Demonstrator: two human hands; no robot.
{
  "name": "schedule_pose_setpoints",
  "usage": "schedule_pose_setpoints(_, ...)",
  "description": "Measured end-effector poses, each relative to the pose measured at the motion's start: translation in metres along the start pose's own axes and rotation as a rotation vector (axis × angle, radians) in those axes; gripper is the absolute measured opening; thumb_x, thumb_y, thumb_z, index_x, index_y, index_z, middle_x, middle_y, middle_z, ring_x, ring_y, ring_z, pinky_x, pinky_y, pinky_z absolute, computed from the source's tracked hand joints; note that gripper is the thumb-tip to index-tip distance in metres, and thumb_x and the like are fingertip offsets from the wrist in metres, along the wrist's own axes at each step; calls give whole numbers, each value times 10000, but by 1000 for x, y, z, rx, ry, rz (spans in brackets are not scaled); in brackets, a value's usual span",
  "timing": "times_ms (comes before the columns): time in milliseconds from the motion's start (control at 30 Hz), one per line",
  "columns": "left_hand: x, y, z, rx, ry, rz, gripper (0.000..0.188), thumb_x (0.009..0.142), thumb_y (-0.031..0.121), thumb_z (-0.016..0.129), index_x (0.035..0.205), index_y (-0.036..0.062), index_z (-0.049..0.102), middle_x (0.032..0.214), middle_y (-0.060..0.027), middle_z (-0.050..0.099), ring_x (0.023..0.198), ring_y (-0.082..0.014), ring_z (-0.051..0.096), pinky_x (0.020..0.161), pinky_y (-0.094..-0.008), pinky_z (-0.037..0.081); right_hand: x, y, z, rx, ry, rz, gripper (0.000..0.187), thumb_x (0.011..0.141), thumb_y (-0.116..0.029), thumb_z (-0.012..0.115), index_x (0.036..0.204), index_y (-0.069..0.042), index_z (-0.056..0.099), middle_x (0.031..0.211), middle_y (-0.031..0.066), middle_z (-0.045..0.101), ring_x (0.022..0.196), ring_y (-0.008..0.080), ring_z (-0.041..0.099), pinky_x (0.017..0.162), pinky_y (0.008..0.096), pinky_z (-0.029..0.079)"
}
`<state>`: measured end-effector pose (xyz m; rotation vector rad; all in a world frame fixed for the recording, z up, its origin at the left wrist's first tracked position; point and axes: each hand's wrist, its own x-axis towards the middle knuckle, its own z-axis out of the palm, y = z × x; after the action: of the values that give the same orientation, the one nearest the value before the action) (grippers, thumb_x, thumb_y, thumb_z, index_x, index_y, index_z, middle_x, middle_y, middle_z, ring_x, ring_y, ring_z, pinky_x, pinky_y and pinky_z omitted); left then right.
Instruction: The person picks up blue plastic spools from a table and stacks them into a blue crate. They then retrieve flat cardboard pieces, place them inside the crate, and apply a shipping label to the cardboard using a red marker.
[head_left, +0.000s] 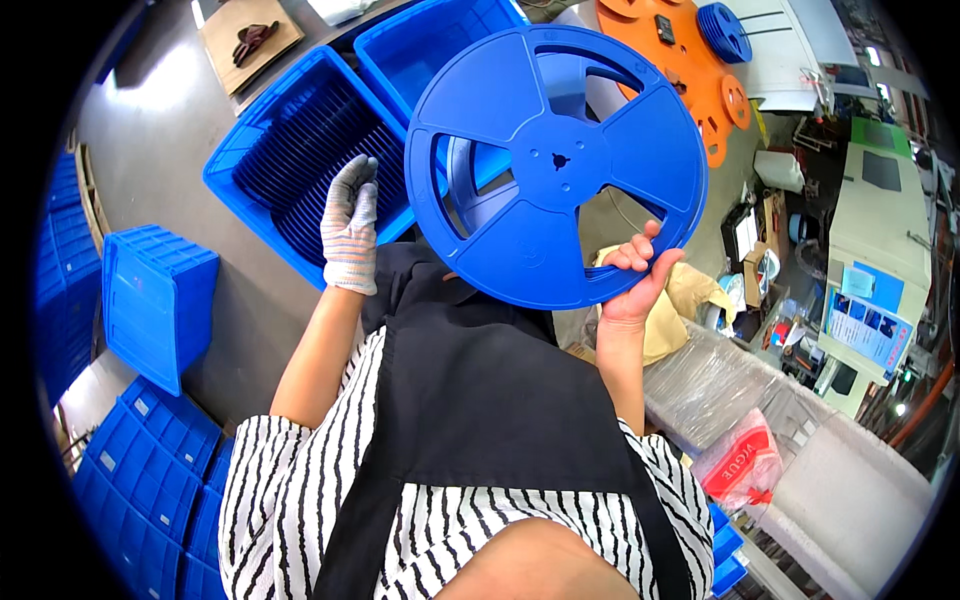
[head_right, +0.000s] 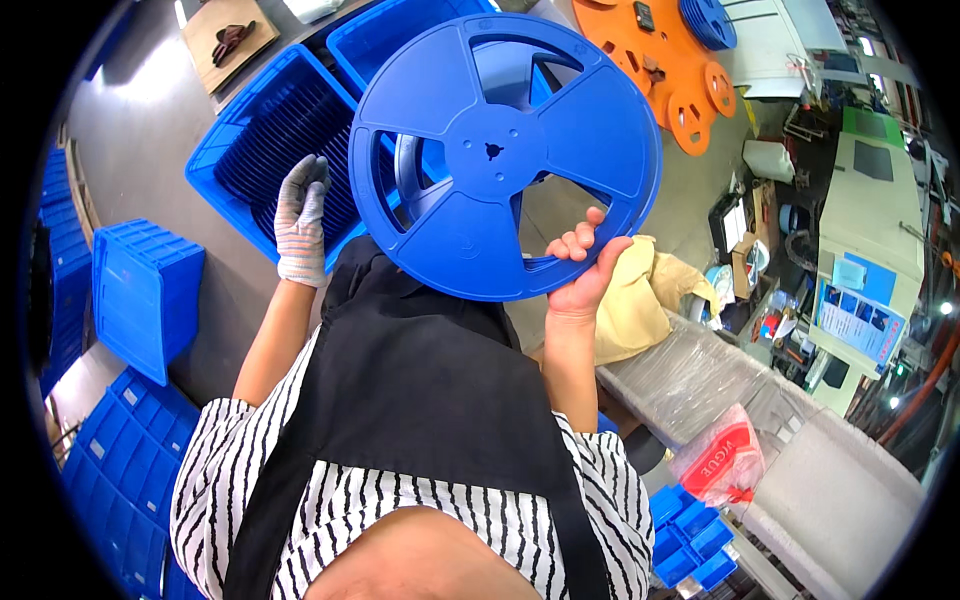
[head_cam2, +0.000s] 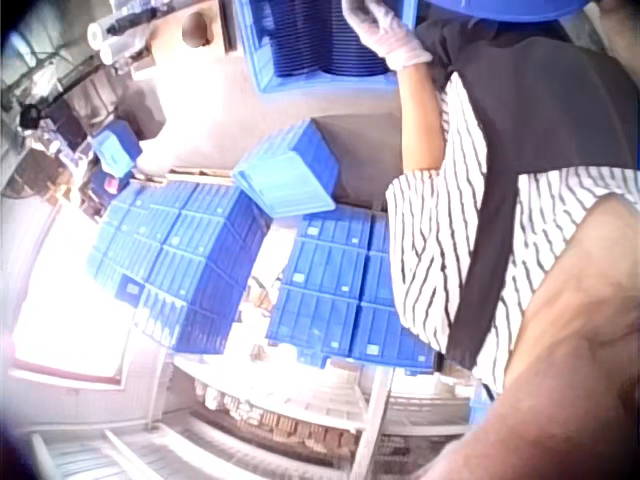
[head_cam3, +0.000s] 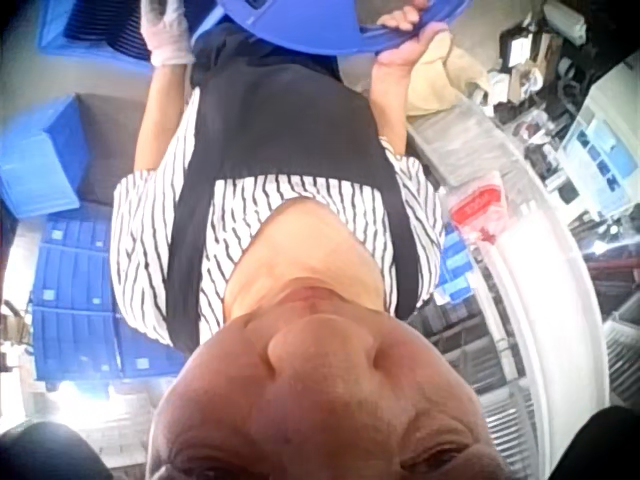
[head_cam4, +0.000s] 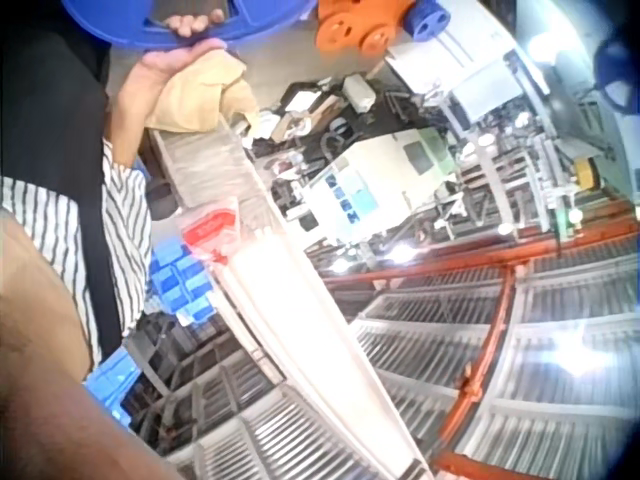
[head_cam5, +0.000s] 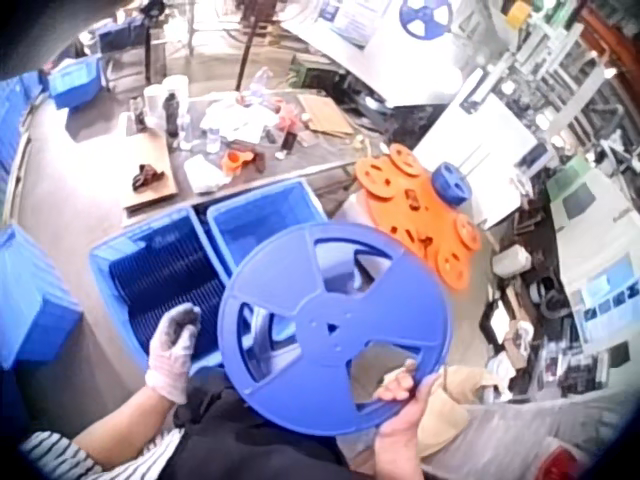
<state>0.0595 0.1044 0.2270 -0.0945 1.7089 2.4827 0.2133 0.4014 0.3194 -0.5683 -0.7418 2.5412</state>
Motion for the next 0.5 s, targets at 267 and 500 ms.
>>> schedule_pose_setpoints(267, -16, -8, -4, 31, 134, 69, 381, 932, -34, 501, 1304, 48, 495, 1280, -84, 549, 1192, -165, 519, 1025, -282, 405, 5, 1, -4, 69, -35, 65, 578, 835, -540, 592, 1159, -64, 547, 746, -38, 524, 626, 62, 509, 630, 247, 477)
schedule_pose_setpoints(500, -29, 43, 41, 841, -40, 646, 413, 726, -45, 641, 1131, 14, 590, 1129, -167, 586, 1063, -348, 557, 930, -419, 447, -1, 0, -3, -151, -129, -9, 602, 827, -576, 571, 1163, -77, 549, 743, -36, 532, 620, 95, 510, 645, 287, 464)
